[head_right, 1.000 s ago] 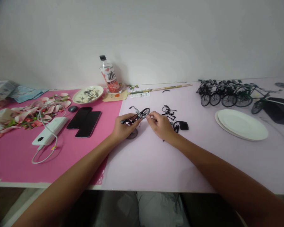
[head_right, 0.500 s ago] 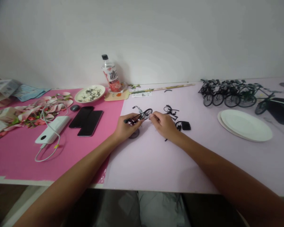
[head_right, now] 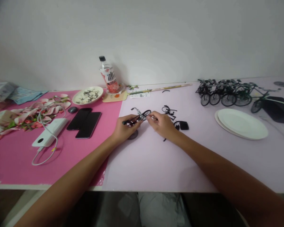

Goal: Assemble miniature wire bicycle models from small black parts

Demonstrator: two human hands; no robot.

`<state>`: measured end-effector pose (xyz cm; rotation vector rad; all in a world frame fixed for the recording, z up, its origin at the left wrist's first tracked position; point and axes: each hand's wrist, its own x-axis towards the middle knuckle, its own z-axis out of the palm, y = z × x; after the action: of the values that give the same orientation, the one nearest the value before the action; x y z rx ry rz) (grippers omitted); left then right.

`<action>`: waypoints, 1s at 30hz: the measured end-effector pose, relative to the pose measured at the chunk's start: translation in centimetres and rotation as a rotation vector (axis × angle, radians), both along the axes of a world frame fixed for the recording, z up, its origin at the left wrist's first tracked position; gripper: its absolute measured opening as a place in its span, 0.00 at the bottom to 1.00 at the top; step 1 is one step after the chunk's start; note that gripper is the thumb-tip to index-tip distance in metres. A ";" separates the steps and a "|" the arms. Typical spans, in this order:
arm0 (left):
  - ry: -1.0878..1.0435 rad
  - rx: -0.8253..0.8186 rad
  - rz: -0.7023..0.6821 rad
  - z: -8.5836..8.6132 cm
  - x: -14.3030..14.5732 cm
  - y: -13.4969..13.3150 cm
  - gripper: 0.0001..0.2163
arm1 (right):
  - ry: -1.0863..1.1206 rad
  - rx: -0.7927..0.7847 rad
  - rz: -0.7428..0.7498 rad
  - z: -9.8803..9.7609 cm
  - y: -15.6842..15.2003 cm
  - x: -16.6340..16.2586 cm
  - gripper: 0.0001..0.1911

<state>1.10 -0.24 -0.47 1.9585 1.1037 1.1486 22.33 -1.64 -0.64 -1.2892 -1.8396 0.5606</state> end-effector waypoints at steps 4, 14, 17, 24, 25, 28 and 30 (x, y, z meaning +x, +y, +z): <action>0.012 0.012 -0.001 0.1 0.0 0.0 0.10 | -0.016 0.007 -0.010 -0.2 0.1 0.0 0.12; -0.013 0.027 -0.060 0.7 0.5 -0.6 0.13 | 0.068 -0.029 0.007 0.0 0.1 -0.1 0.13; -0.027 -0.021 -0.085 1.2 0.7 -1.2 0.14 | 0.203 -0.036 -0.018 0.0 0.2 -0.3 0.14; -0.080 -0.180 -0.243 1.5 0.3 -1.6 0.25 | 0.511 -0.256 -0.015 -0.7 1.0 -0.5 0.21; -0.109 -0.173 -0.300 1.5 0.1 -1.5 0.27 | 0.537 -0.281 -0.005 -0.8 1.1 -0.4 0.21; -0.192 -0.174 -0.447 1.6 -0.4 -1.2 0.32 | 0.591 -0.334 -0.010 -1.0 1.2 -0.2 0.24; -0.251 -0.225 -0.475 1.7 -0.4 -1.2 0.33 | 0.610 -0.327 -0.013 -1.0 1.1 -0.2 0.25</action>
<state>0.67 -1.41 1.26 1.7178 0.5658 0.9312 22.16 -0.59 -1.69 -1.1599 -1.2633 1.1416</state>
